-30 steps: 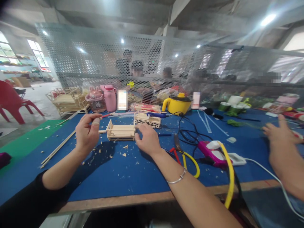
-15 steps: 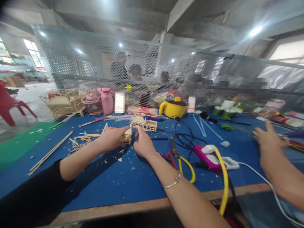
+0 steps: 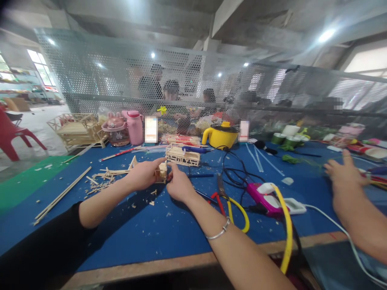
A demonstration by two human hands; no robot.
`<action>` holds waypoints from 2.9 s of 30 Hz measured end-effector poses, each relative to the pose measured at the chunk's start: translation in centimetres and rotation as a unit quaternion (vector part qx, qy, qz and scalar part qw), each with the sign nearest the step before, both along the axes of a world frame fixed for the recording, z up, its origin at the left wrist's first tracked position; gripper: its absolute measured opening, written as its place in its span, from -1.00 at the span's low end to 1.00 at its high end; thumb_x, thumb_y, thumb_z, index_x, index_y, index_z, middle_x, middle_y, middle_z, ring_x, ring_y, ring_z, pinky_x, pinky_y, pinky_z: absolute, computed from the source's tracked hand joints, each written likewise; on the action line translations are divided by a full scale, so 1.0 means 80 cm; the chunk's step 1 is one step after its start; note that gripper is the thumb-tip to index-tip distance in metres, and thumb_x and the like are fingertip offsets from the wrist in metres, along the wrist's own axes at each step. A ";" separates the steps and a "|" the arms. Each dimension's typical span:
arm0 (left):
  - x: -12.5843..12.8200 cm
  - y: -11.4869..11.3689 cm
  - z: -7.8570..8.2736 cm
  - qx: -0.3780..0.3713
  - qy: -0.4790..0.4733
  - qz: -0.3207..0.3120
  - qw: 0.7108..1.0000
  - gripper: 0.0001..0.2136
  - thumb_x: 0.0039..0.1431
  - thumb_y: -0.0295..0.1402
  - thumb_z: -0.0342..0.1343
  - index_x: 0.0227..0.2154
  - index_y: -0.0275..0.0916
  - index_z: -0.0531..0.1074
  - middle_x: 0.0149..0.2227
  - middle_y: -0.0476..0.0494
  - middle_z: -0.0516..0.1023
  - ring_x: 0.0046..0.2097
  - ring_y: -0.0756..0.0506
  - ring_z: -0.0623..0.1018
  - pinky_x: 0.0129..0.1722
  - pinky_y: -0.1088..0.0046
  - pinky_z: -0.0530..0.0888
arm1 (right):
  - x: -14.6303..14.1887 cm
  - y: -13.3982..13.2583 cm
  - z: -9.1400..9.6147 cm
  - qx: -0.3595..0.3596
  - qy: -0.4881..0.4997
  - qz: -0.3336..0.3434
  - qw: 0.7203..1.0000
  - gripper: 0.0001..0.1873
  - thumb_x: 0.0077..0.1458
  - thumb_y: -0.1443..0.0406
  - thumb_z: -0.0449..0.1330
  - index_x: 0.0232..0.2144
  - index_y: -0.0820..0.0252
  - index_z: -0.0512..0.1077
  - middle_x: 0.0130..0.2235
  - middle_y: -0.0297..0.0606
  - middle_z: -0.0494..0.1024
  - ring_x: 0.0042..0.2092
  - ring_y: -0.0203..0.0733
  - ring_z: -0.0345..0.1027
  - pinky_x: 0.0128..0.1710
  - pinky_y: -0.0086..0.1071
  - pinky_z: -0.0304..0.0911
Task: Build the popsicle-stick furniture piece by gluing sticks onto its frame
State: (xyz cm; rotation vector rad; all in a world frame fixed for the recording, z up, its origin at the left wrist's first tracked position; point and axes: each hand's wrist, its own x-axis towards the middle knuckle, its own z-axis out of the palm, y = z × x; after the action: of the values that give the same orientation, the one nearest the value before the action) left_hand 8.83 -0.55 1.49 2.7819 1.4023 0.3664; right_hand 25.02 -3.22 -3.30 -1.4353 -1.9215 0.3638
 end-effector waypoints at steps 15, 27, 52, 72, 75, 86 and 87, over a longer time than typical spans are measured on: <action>0.000 -0.001 0.001 -0.004 0.000 0.001 1.000 -0.40 0.14 -0.39 -0.01 0.25 -0.17 0.01 -0.19 -0.25 0.58 -0.20 -0.20 0.57 -0.25 0.35 0.44 | -0.004 -0.021 0.022 0.214 -0.149 -0.007 0.965 -0.77 0.04 0.38 0.08 -0.30 0.12 0.51 -0.38 -0.25 0.44 -0.31 -0.21 0.31 -0.30 -0.39 0.18; -0.001 -0.005 -0.001 0.021 0.009 -0.010 1.000 -0.42 0.14 -0.43 -0.02 0.24 -0.21 0.02 -0.19 -0.27 0.58 -0.18 -0.24 0.57 -0.24 0.28 0.44 | -0.005 -0.022 0.022 0.245 -0.268 -0.002 0.932 -0.76 0.10 0.34 0.08 -0.24 0.10 0.53 -0.44 -0.26 0.44 -0.40 -0.21 0.23 -0.40 -0.35 0.02; -0.003 -0.001 -0.007 0.061 0.005 -0.002 0.998 -0.38 0.11 -0.31 0.10 0.20 -0.19 -0.02 -0.07 -0.22 0.53 -0.07 -0.22 0.53 -0.13 0.22 0.41 | 0.003 0.016 0.020 0.123 -0.087 0.018 0.989 -0.73 -0.10 0.28 0.27 -0.25 0.14 0.48 0.10 -0.10 0.27 0.16 0.06 0.11 0.16 0.00 0.01; -0.017 -0.003 0.001 0.040 0.035 -0.042 0.998 -0.40 0.15 -0.37 -0.01 0.24 -0.18 -0.06 -0.22 -0.20 0.60 -0.19 -0.21 0.58 -0.24 0.33 0.43 | -0.001 0.014 0.066 0.052 -0.186 0.141 0.971 -0.83 -0.15 0.31 0.30 -0.38 0.18 0.53 -0.08 -0.15 0.46 -0.01 0.00 0.30 0.04 -0.14 0.20; -0.016 -0.002 -0.001 0.048 0.030 -0.052 0.997 -0.42 0.16 -0.35 -0.01 0.23 -0.18 -0.04 -0.23 -0.20 0.60 -0.20 -0.22 0.58 -0.24 0.30 0.42 | -0.001 0.015 0.063 0.053 -0.183 0.140 0.972 -0.88 -0.08 0.29 0.27 -0.40 0.17 0.54 -0.08 -0.16 0.47 -0.02 -0.03 0.30 0.04 -0.14 0.18; -0.030 -0.027 -0.008 0.149 -0.026 -0.053 0.987 -0.47 0.09 -0.29 0.15 0.12 -0.15 0.15 0.04 -0.18 0.40 0.08 -0.21 0.35 0.02 0.20 0.31 | 0.002 0.023 0.052 0.079 -0.199 0.141 0.967 -0.92 -0.01 0.31 0.23 -0.41 0.18 0.52 -0.08 -0.15 0.48 -0.03 -0.05 0.30 0.02 -0.12 0.17; -0.035 -0.032 -0.011 0.158 -0.034 -0.044 0.986 -0.50 0.09 -0.30 0.14 0.10 -0.15 0.19 0.07 -0.17 0.37 0.10 -0.21 0.31 0.05 0.20 0.29 | 0.002 0.024 0.050 0.080 -0.198 0.141 0.967 -0.91 0.00 0.29 0.23 -0.41 0.18 0.52 -0.04 -0.13 0.47 -0.01 -0.05 0.30 0.04 -0.11 0.16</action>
State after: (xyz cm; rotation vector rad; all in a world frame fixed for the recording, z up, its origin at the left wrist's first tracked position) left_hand 6.02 -3.11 0.61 3.0279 1.3018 0.7352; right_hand 25.21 -1.29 0.71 -1.1933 -2.4275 0.0461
